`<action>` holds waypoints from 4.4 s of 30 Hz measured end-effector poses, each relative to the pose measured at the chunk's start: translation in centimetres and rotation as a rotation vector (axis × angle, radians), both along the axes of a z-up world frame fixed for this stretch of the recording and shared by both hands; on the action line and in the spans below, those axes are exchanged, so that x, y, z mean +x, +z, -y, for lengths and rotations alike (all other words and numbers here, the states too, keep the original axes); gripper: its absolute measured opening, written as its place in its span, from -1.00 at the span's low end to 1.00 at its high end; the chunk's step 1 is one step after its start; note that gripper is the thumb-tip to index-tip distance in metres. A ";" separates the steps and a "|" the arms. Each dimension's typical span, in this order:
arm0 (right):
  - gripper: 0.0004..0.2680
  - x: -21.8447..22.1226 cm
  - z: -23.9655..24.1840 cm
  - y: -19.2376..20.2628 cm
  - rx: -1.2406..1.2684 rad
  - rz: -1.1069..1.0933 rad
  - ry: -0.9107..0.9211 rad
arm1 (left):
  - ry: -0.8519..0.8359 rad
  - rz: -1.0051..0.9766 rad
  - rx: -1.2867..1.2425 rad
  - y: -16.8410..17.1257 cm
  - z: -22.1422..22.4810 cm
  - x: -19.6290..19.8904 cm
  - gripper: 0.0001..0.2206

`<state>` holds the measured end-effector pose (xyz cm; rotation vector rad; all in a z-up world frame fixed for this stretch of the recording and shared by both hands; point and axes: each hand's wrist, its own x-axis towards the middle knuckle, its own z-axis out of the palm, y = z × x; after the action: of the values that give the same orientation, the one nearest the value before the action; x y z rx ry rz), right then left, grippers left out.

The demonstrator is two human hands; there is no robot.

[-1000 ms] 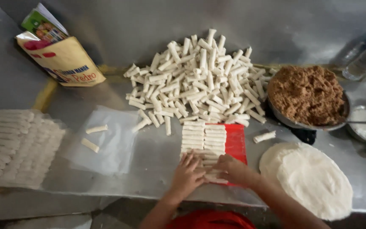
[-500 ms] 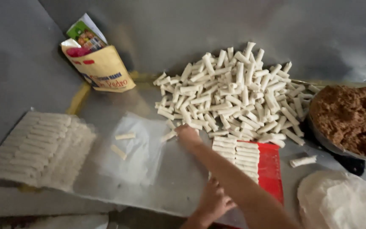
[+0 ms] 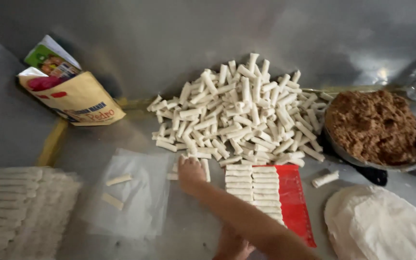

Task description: Packing small rolled food items into plastic bags on a stainless steel table at a high rate of speed.

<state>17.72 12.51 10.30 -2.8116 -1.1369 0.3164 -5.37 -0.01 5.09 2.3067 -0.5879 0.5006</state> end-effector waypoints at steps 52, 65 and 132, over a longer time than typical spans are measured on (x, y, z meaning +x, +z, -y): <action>-0.86 -5.8 33.5 5.7 0.723 0.013 -0.005 | 0.180 -0.019 0.333 3.8 -0.1 6.2 -0.25; -0.62 -6.0 39.0 1.8 1.069 -0.438 -0.629 | 0.079 0.088 0.393 3.6 2.7 6.4 -0.52; -0.68 3.4 8.3 0.3 -0.196 0.330 0.488 | 0.193 -0.016 0.428 2.7 1.7 6.0 -0.19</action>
<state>21.09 4.24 10.55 -2.7762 -1.9681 -0.0122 0.66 -1.68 7.77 2.7904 -0.5029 0.4808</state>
